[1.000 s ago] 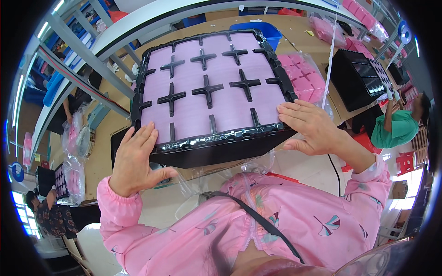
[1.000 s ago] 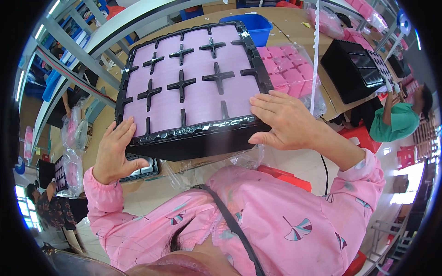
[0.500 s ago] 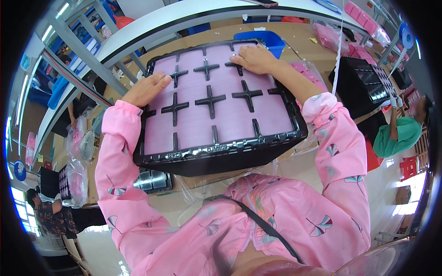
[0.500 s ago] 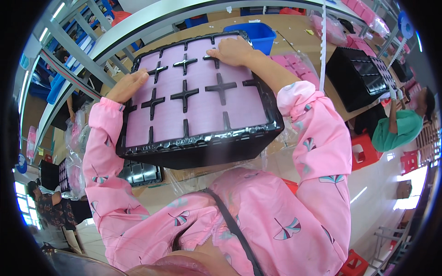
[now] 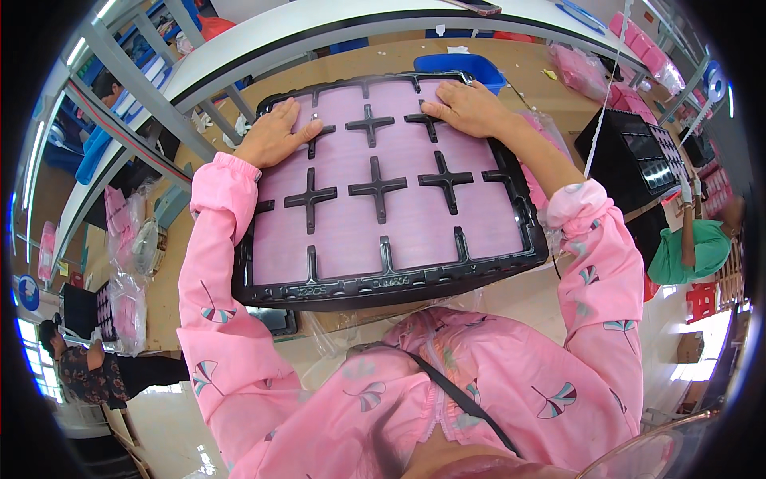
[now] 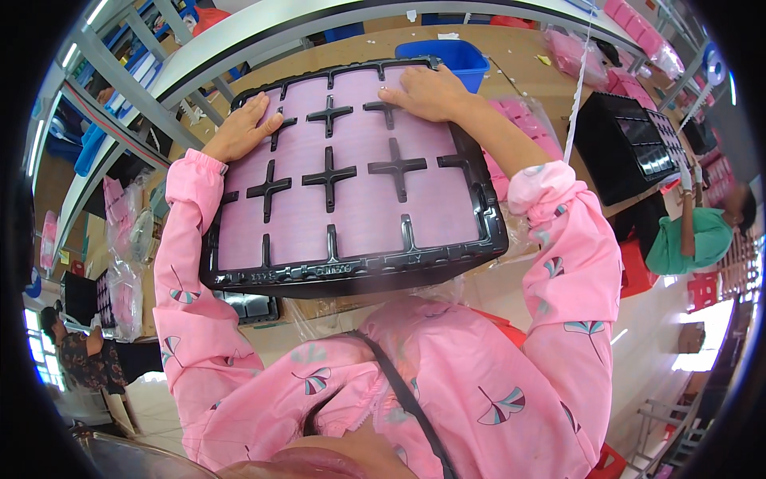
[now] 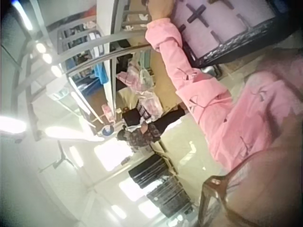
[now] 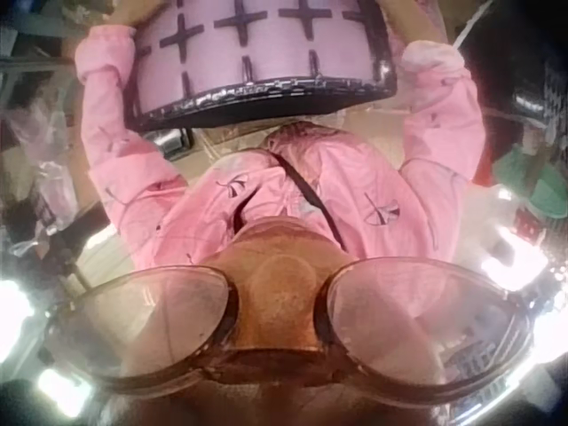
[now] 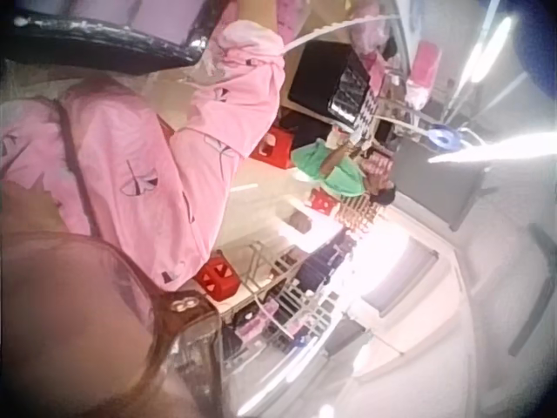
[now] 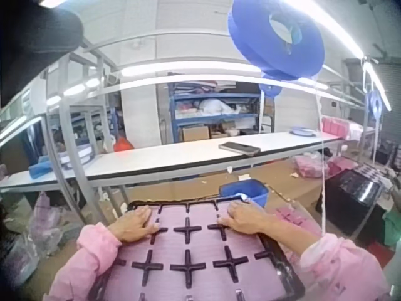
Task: Attaching plastic clips and foam structural inserts to black plastic storage or shipping trays.
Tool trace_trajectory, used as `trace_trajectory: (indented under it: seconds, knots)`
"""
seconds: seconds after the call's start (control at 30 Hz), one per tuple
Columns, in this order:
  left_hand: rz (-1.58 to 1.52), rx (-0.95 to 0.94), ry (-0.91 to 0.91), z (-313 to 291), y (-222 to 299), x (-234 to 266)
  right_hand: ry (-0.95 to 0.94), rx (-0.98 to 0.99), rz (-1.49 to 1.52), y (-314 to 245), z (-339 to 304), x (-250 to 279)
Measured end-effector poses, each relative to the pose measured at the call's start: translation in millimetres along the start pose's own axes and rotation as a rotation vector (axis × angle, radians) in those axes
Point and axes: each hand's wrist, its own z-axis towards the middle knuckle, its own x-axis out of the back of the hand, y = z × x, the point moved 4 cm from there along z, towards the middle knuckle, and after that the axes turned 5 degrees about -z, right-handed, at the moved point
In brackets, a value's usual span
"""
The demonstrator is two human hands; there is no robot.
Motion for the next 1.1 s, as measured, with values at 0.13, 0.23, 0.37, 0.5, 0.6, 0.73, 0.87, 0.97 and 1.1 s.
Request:
trace_trajectory:
  seconds: [0.13, 0.23, 0.37, 0.5, 0.6, 0.73, 0.87, 0.97, 1.1]
  knots:
    - [0.022, 0.023, -0.002, -2.6, -0.7, 2.2, -0.095, -0.014, -0.096, -5.8, -10.5, 10.2]
    - [0.043, 0.035, -0.006, -0.9, 1.6, 2.6, -0.132, -0.035, -0.108, -8.6, -1.3, 7.3]
    - [0.076, 0.032, 0.03, 2.6, 7.6, 4.0, 0.084, -0.011, -0.005, -2.4, 5.6, -1.3]
    - [0.086, 0.031, 0.071, -6.0, 7.7, 2.9, 0.04, 0.008, -0.024, -5.7, -0.1, 0.3]
    - [0.152, 0.007, 0.035, -10.7, 11.9, 7.8, -0.096, -0.005, -0.127, -12.6, -7.8, 9.4]
    - [0.077, -0.042, 0.044, -6.8, 19.1, 13.9, -0.057, 0.012, -0.092, -15.0, 3.4, 4.2]
    - [0.026, -0.113, 0.16, -0.8, 7.4, 2.4, 0.092, 0.051, 0.036, -4.9, 4.0, -4.4]
    - [0.082, -0.047, 0.092, -13.0, 6.8, 5.6, -0.048, 0.037, 0.004, -6.2, -7.0, 3.8]
    - [0.164, -0.005, 0.026, -15.3, 15.6, 11.5, -0.041, 0.047, -0.014, -5.5, -19.9, 11.9]
